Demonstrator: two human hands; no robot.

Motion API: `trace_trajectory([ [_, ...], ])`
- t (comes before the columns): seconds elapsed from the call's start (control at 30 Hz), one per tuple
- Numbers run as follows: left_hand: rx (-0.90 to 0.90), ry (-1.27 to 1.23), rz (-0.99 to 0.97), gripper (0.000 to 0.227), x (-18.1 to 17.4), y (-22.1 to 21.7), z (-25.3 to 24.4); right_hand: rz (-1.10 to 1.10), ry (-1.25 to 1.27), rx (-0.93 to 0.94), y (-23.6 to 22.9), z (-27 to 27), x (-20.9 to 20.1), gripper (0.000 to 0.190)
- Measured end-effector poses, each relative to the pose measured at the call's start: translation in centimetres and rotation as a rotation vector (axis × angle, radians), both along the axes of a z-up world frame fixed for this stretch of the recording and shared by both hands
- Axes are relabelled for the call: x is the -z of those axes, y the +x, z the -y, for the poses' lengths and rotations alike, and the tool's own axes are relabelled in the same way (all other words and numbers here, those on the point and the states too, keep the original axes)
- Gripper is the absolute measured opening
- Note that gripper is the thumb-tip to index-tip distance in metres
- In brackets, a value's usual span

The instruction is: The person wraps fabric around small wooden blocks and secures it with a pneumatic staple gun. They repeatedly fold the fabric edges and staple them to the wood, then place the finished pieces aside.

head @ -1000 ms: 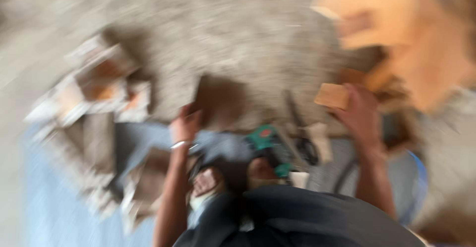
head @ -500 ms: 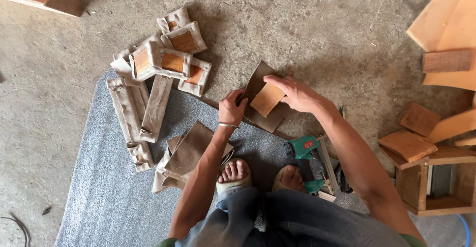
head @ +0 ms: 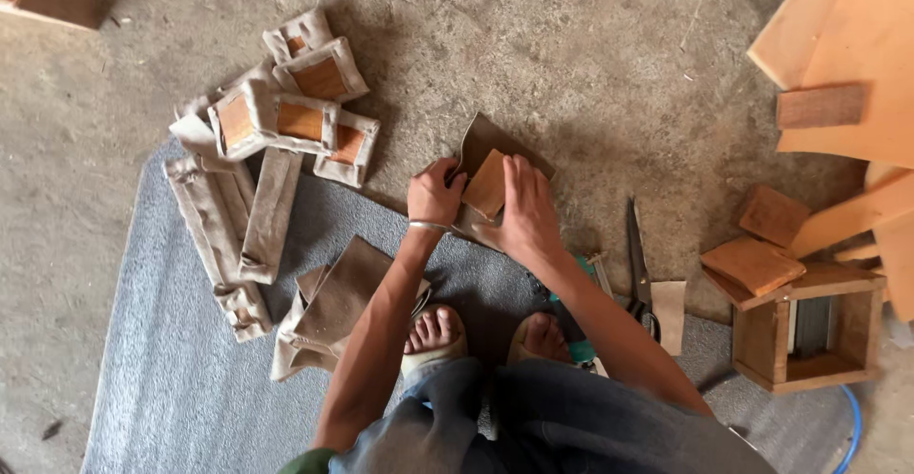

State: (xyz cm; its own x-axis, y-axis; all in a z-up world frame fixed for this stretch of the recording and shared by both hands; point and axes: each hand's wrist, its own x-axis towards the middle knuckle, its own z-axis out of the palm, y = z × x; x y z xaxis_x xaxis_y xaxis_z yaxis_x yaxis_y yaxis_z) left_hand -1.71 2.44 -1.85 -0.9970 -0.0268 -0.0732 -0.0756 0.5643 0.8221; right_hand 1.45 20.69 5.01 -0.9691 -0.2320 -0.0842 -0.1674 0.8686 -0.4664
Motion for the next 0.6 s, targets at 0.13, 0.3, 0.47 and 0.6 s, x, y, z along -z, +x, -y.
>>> trace_trajectory([
  [0.13, 0.011, 0.042, -0.063, 0.025, 0.0, -0.1, 1.0, -0.041, -0.004, 0.023, -0.2, 0.8, 1.0, 0.108],
  [0.3, -0.029, 0.101, -0.007, 0.023, -0.2, 0.1, 0.7, 0.048, -0.031, -0.001, -0.2, -0.4, 1.0, 0.108],
  [0.47, -0.025, 0.100, -0.003, 0.023, -0.7, 0.4, 0.9, 0.045, 0.024, 0.003, 0.3, 0.6, 0.7, 0.108],
  [0.6, -0.008, 0.119, 0.052, 0.022, -0.3, 0.4, 1.1, 0.052, 0.038, 0.002, 0.0, 0.5, 0.5, 0.108],
])
